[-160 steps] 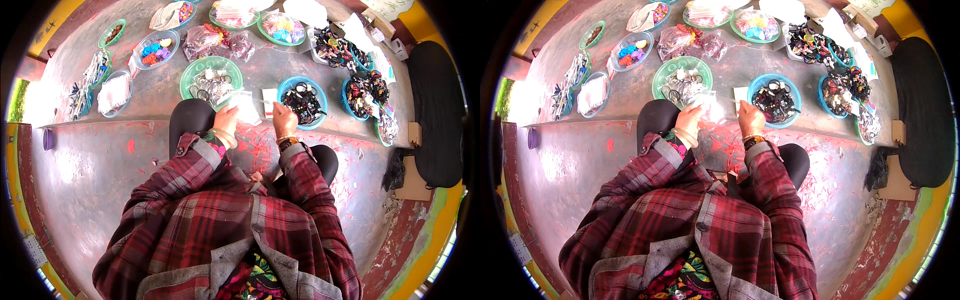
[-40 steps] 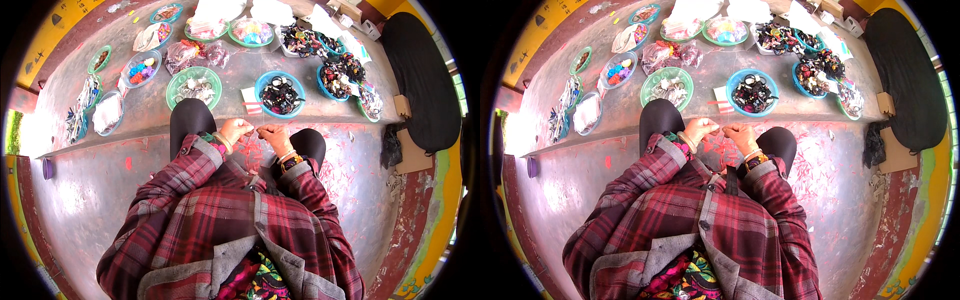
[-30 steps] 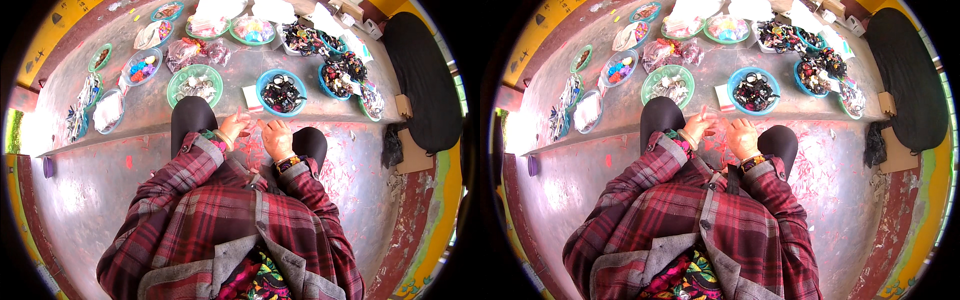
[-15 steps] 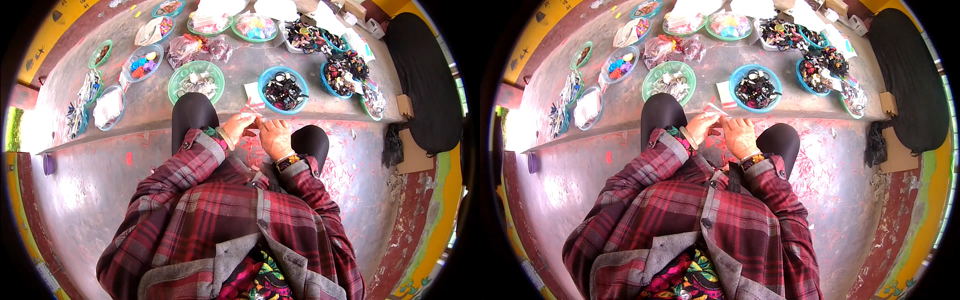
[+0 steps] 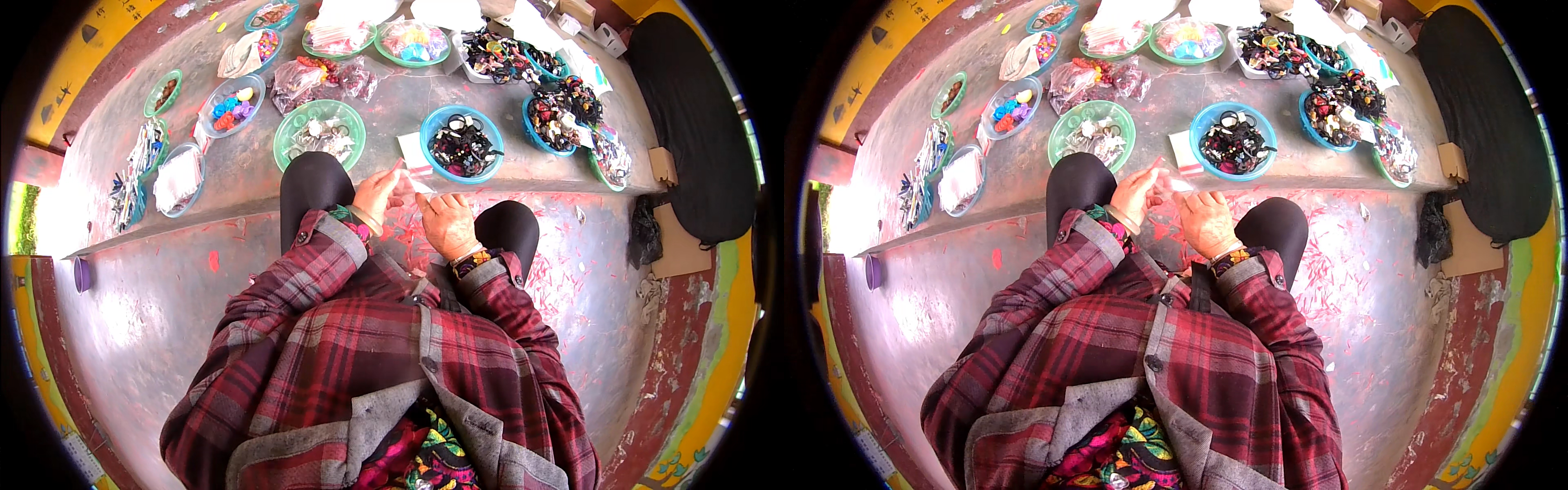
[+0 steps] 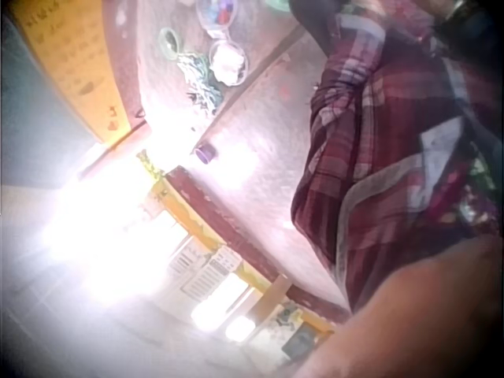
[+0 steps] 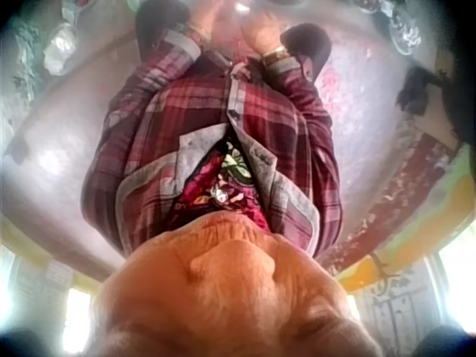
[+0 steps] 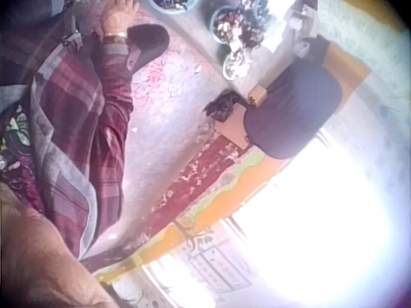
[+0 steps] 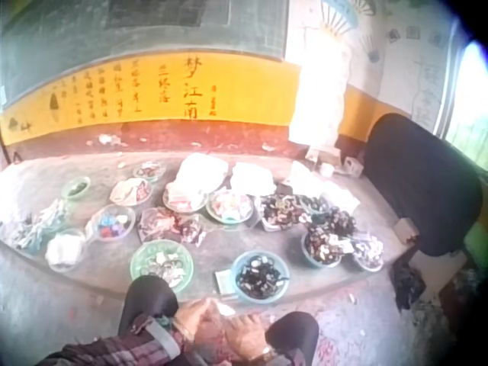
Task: The person sits on the floor and assembles hair accessories by hand. They pick up small black rings and red elastic bands from bowls, thread the bands through the rings, and tie them into knots. The finished items are placed into a small plastic bag.
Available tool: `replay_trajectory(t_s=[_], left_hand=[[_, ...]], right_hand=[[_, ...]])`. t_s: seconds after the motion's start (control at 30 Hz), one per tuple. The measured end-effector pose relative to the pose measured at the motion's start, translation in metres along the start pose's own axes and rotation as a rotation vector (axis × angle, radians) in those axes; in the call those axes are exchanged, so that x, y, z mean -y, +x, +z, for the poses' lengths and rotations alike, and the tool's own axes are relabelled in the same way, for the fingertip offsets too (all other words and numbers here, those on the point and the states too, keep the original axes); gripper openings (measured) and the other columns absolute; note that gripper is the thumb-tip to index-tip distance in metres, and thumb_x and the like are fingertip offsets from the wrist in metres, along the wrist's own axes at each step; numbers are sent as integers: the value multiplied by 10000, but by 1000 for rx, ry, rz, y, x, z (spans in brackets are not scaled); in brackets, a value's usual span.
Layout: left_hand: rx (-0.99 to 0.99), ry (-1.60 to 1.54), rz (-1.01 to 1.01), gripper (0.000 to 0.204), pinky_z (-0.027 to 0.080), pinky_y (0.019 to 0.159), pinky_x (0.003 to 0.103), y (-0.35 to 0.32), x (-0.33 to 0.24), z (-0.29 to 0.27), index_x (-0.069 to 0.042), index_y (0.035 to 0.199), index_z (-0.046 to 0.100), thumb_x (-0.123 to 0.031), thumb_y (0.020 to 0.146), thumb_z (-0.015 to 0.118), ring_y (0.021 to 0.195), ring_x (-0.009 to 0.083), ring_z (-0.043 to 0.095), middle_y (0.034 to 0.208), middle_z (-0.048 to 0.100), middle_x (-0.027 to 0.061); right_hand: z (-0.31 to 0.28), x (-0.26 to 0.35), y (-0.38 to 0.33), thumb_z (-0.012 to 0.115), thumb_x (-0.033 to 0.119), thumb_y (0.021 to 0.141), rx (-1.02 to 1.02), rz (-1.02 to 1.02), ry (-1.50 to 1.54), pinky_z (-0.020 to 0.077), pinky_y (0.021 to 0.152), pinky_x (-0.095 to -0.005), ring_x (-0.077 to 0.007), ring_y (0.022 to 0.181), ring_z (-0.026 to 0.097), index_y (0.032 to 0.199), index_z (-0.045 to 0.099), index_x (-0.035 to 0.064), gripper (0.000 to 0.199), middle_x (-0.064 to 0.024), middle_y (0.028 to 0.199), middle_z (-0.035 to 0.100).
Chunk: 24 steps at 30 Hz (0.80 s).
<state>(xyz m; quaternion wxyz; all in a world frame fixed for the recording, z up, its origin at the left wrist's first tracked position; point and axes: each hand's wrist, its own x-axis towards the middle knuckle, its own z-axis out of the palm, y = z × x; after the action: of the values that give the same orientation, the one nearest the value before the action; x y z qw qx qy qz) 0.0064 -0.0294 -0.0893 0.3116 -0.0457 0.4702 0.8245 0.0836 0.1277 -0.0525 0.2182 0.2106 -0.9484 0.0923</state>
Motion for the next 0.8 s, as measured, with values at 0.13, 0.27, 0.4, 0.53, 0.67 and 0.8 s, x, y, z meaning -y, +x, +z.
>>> replay_trajectory(t_s=[0.13,0.27,0.4,0.53,0.67,0.8], left_hand=[[-58,-21,17,294,448,617,250,1,-2,0,-32,1047,543,-261,869,501,799,151,583,901,612,80],[-41,-40,-8,288,446,616,247,0,-4,0,-20,1037,546,-248,869,495,808,154,583,920,614,97],[-34,-35,10,272,443,612,239,1,-4,0,-14,1021,553,-230,864,502,786,152,583,919,617,108],[0,-22,15,237,436,596,226,1,-5,-2,-11,1001,567,-190,849,530,739,142,587,881,627,104],[-49,-2,72,200,428,573,210,-1,-8,3,-16,958,594,-167,837,544,661,89,552,823,632,58],[-58,42,97,175,415,565,202,0,-8,0,-18,928,603,-150,823,562,665,86,551,802,631,53]], right_hand=[[1,-2,2,537,86,664,-70,-50,15,400,651,-335,-205,696,505,975,591,51,318,-34,711,482],[-2,0,0,512,112,694,35,-8,7,397,751,-358,-218,765,509,978,587,42,302,-50,785,525],[3,-2,-1,516,114,689,20,-7,18,396,740,-360,-220,759,510,987,586,39,315,-51,770,520],[3,-2,-2,521,113,682,36,-11,18,392,704,-356,-222,748,510,988,583,38,322,-51,756,516],[5,-3,-3,522,109,678,18,-22,24,389,682,-353,-224,738,510,984,582,37,320,-53,756,518],[5,-3,-2,524,108,676,18,-22,31,389,685,-354,-224,737,509,982,581,39,319,-54,759,520]])
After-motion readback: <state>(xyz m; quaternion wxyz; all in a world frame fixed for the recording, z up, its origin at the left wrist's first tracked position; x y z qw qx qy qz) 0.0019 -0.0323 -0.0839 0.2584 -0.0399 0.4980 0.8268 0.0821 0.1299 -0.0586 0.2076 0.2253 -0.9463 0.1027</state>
